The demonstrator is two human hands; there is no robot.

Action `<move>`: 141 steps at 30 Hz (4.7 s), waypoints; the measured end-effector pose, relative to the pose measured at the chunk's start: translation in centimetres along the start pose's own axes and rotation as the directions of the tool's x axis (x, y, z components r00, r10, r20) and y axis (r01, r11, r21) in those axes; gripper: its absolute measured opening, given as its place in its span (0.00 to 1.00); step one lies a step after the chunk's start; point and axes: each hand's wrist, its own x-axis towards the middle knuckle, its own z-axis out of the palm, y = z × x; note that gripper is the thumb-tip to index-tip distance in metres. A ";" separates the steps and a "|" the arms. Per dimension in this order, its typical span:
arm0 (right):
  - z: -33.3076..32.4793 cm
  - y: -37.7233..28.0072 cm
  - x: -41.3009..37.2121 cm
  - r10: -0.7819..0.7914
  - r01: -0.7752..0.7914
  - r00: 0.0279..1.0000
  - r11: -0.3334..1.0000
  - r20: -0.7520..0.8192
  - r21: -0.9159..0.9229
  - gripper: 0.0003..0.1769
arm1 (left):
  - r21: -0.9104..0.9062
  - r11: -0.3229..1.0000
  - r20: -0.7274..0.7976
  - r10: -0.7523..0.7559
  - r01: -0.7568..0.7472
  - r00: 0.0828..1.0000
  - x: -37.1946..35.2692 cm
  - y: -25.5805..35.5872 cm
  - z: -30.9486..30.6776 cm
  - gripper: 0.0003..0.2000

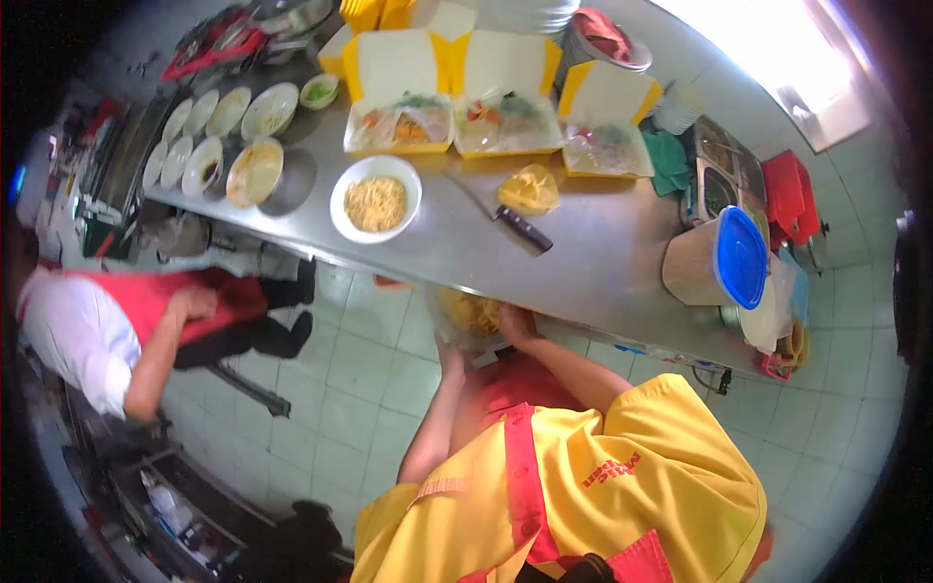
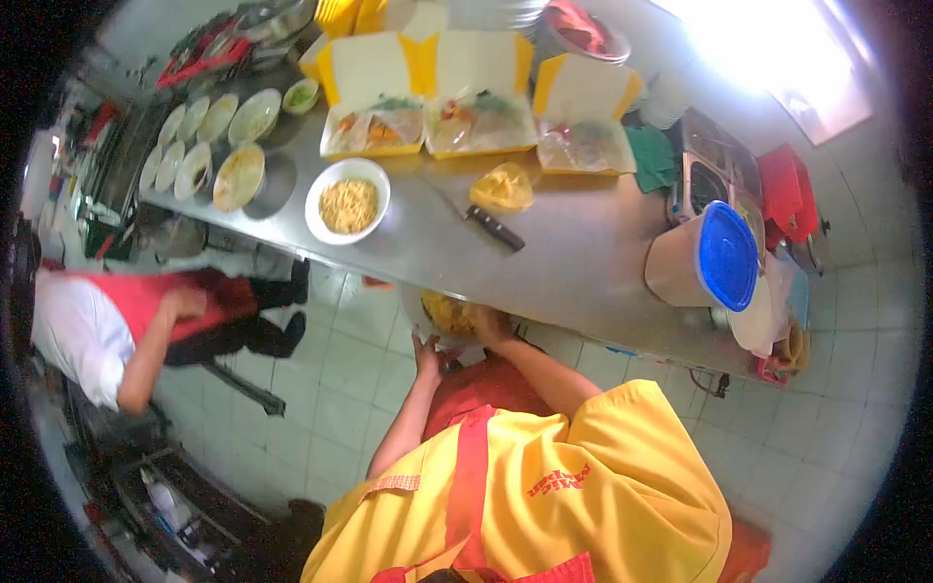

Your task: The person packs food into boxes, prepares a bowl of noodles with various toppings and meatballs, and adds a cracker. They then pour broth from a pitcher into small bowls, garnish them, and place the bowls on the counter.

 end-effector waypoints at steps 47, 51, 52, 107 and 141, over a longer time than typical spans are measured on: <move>-11.3 -9.6 26.0 0.177 -0.239 0.964 0.904 0.200 0.353 0.11 | 0.816 0.488 -0.018 0.556 -0.309 0.831 7.3 39.8 -2.5 0.13; -10.7 -12.6 26.9 0.195 -0.269 0.953 0.896 0.231 0.354 0.07 | 0.979 0.189 -0.116 0.213 0.076 0.970 5.2 36.7 -7.8 0.17; -10.4 -12.6 27.0 0.195 -0.254 0.961 0.905 0.198 0.340 0.05 | 0.970 0.232 -0.110 0.165 0.070 0.980 5.0 36.2 -9.2 0.18; 1.3 -35.5 31.5 0.027 -0.682 0.632 0.494 0.775 0.539 0.18 | 0.628 0.720 0.219 0.202 -0.297 0.955 19.8 39.0 -26.4 0.15; -3.9 -10.3 34.8 0.609 -0.639 0.538 -0.156 0.583 0.753 0.17 | 0.339 0.453 0.707 0.456 -0.825 0.541 16.9 53.8 17.4 0.13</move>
